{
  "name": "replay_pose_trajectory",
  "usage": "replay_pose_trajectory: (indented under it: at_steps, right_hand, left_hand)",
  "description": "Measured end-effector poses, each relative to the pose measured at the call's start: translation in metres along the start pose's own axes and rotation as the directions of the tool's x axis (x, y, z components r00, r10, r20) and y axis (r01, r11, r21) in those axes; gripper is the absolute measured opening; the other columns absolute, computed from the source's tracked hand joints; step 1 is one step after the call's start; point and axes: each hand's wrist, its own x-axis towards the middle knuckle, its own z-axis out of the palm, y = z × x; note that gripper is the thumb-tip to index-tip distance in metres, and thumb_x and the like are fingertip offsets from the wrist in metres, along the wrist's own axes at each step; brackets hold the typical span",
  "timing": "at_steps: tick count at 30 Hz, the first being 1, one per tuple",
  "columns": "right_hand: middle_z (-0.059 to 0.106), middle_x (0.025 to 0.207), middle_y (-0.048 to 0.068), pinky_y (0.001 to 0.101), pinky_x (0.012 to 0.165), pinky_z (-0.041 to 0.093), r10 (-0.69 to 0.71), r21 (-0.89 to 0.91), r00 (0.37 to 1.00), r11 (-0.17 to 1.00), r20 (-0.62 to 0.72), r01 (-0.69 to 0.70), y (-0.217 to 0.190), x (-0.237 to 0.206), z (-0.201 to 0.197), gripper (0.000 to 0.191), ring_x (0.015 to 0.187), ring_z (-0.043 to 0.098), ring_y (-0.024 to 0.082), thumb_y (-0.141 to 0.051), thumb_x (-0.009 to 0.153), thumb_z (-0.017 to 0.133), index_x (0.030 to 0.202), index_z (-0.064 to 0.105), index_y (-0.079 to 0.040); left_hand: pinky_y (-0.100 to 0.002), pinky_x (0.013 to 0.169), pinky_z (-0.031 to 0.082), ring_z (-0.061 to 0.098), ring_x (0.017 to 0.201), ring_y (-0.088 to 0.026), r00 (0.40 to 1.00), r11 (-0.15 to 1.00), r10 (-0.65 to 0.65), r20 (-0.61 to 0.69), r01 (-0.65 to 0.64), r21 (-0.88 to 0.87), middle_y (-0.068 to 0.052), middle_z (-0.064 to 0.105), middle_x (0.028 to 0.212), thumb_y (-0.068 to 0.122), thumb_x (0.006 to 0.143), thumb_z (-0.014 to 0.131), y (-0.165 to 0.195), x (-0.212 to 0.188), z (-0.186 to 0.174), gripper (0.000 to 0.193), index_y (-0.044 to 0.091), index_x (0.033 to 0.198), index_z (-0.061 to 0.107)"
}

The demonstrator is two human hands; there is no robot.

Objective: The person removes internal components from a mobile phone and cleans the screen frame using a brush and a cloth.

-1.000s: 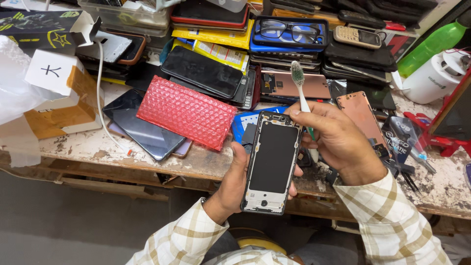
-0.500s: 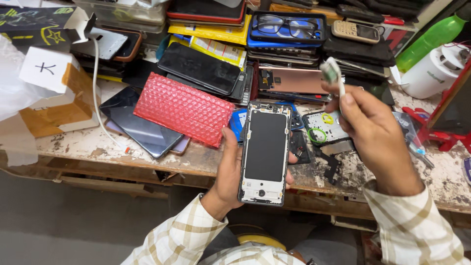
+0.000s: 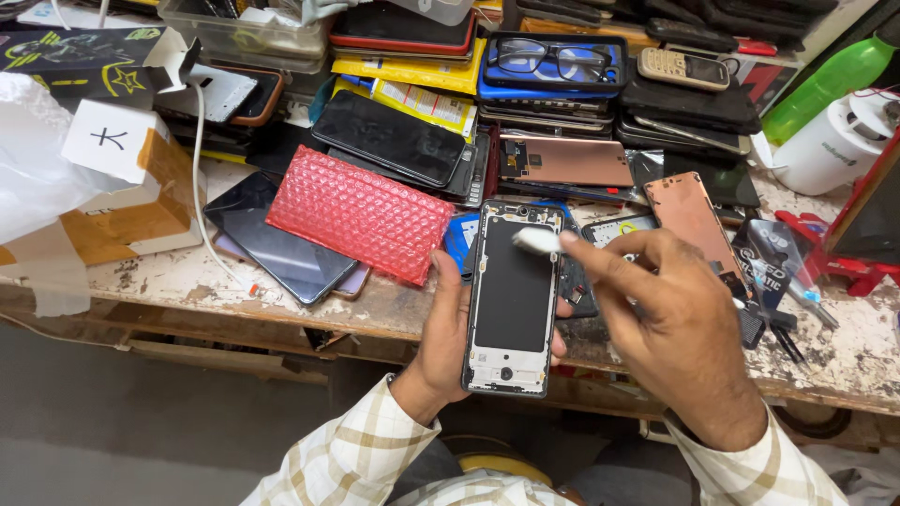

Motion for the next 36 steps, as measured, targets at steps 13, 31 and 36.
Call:
replay_pose_trajectory:
  at_steps: [13,31,36]
  right_hand:
    - [0.064,0.094,0.007,0.0388,0.077,0.048,-0.100,-0.048,0.992,0.994,-0.083,0.096,0.007,0.020,-0.001,0.038,0.083,0.060,0.024,-0.002,0.090,0.075,0.123,0.078,-0.020]
    - [0.065,0.103,0.006,0.0287,0.071,0.050,0.218,0.054,0.963,0.976,-0.159,-0.212,0.044,0.006,-0.008,0.030,0.088,0.061,0.016,-0.008,0.101,0.077,0.127,0.076,-0.023]
    - [0.066,0.102,0.005,0.0278,0.072,0.052,0.216,0.115,0.971,0.972,-0.107,-0.204,0.040,0.003,-0.012,0.033,0.087,0.062,0.013,-0.005,0.098,0.074,0.126,0.075,-0.022]
  left_hand:
    - [-0.038,0.083,0.063,0.073,0.095,-0.027,0.998,0.998,-0.055,0.017,0.055,0.028,-0.020,0.067,0.123,0.084,0.095,0.009,-0.002,0.000,-0.001,0.108,-0.002,0.147,0.051]
    - [-0.039,0.083,0.064,0.073,0.096,-0.028,0.999,0.999,-0.039,0.027,0.040,-0.024,-0.022,0.067,0.123,0.082,0.096,0.009,0.000,-0.001,-0.003,0.106,0.001,0.152,0.047]
    - [-0.040,0.081,0.064,0.073,0.094,-0.029,0.999,0.999,-0.018,0.043,0.020,-0.050,-0.023,0.067,0.122,0.082,0.097,0.008,0.000,0.001,-0.001,0.106,0.000,0.151,0.048]
